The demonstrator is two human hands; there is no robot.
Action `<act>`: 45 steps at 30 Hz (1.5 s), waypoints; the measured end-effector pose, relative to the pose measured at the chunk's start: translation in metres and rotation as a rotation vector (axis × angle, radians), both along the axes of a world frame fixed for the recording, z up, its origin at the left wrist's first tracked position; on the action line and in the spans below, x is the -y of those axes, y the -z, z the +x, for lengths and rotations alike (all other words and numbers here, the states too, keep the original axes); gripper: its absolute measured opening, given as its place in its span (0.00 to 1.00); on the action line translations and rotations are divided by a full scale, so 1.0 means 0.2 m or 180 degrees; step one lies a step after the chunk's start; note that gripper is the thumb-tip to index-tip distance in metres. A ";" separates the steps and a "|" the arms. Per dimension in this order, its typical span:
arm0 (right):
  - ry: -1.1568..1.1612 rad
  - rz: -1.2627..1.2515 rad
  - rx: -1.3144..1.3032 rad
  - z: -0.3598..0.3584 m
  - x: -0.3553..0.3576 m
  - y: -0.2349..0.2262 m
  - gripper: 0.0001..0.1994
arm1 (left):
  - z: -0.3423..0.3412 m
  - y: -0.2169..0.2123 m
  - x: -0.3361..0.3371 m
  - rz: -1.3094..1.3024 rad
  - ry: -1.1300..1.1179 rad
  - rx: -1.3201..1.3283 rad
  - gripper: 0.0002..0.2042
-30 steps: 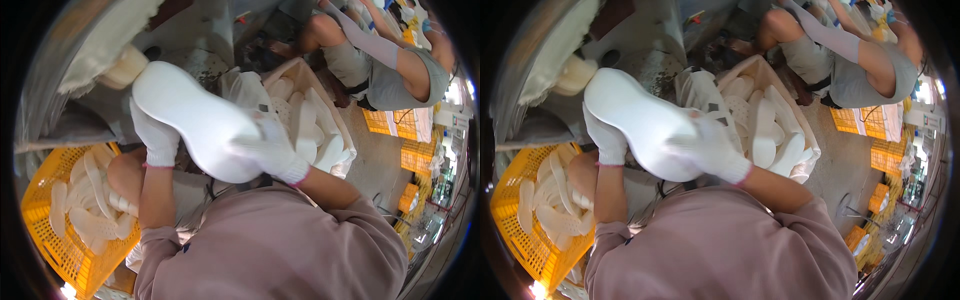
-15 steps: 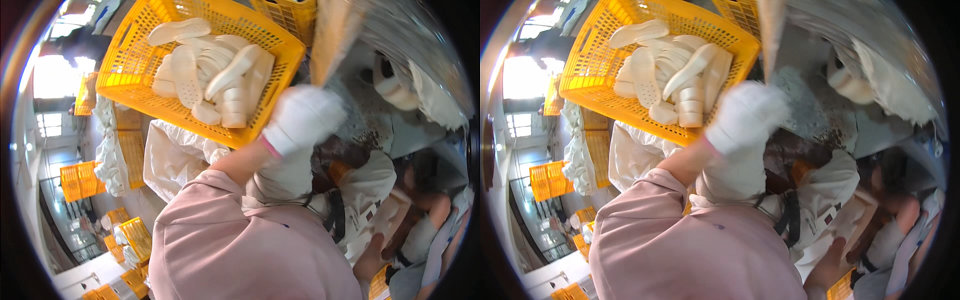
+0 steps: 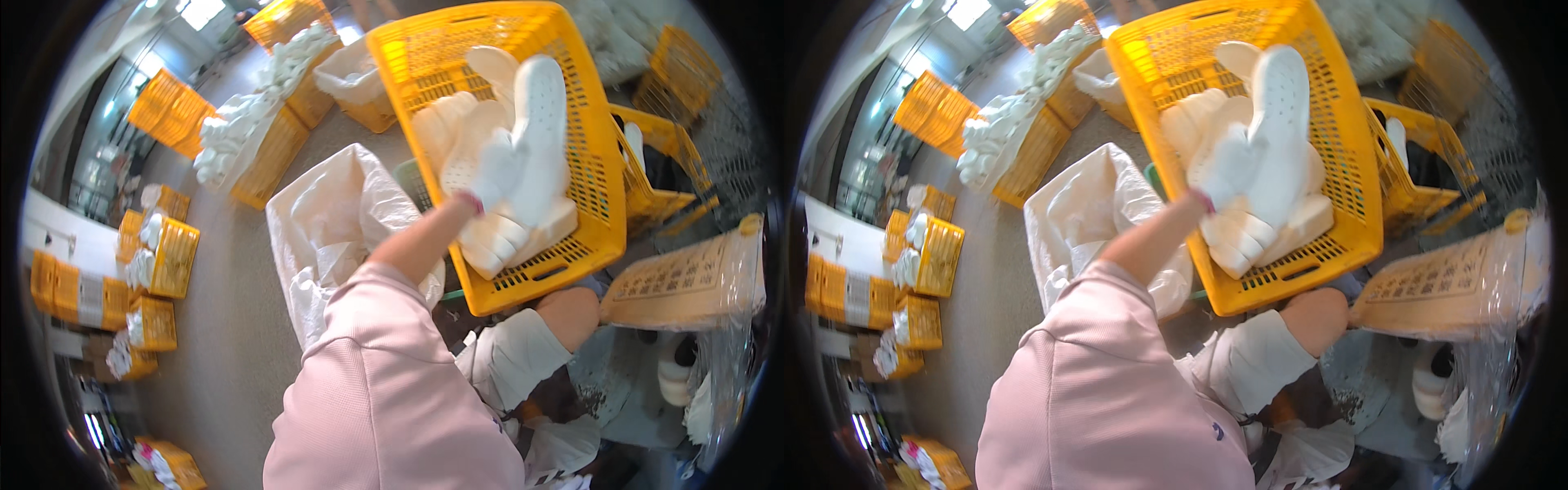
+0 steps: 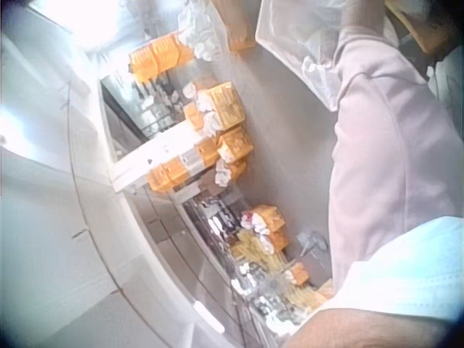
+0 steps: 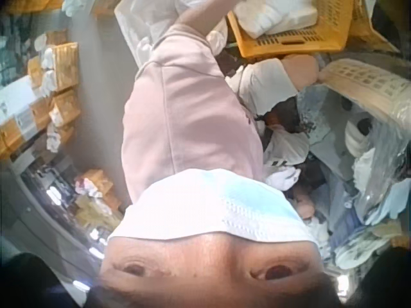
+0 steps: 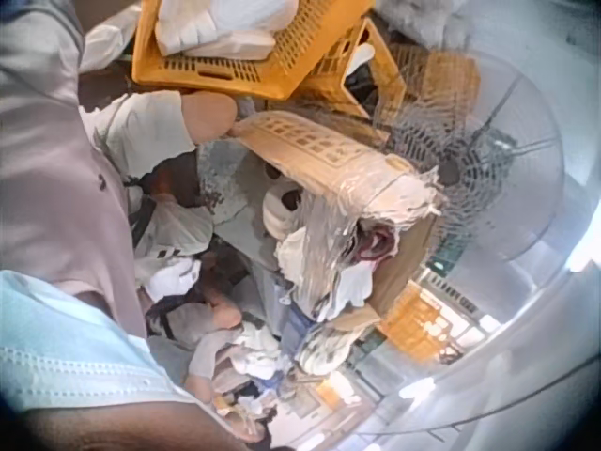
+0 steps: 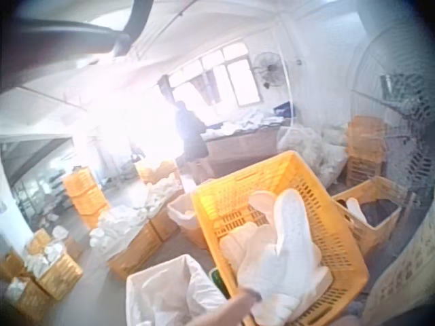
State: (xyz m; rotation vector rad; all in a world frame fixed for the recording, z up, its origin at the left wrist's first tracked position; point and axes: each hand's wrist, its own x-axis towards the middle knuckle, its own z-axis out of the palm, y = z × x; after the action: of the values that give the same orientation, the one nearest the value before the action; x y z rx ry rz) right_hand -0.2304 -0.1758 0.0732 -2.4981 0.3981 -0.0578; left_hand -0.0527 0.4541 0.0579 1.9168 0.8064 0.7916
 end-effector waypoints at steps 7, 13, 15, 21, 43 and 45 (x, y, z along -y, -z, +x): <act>-0.0742 0.3191 -0.0165 0.14 -0.64 -0.07 0.27 | -0.56 0.07 1.63 -0.3924 0.2737 0.1181 0.26; 0.0712 0.1867 0.0245 -0.12 -0.36 -0.36 0.26 | -0.37 0.25 2.23 -0.4102 0.3329 -0.0653 0.12; 0.1248 0.1171 -0.0175 -0.17 -0.27 -0.40 0.26 | -0.26 0.25 2.39 -0.1553 0.4225 -0.0596 0.11; 0.0605 0.0888 0.1577 0.34 -0.08 -0.18 0.13 | 0.30 0.36 2.73 -0.5555 0.2894 -0.0539 0.13; 0.0629 0.2580 0.0239 0.69 0.02 -0.33 0.32 | 0.21 0.17 2.71 -0.4281 0.2530 -0.0213 0.21; 0.0910 0.1151 0.0264 0.57 0.07 -0.31 0.31 | 0.22 0.11 2.80 -0.4563 0.2388 -0.0308 0.22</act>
State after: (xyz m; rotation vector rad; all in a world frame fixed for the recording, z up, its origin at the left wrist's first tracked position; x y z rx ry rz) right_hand -0.1172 -0.1907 0.1350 -2.0629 0.6654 -0.1859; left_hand -0.0083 -0.1067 0.0359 0.7713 0.3912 -0.3529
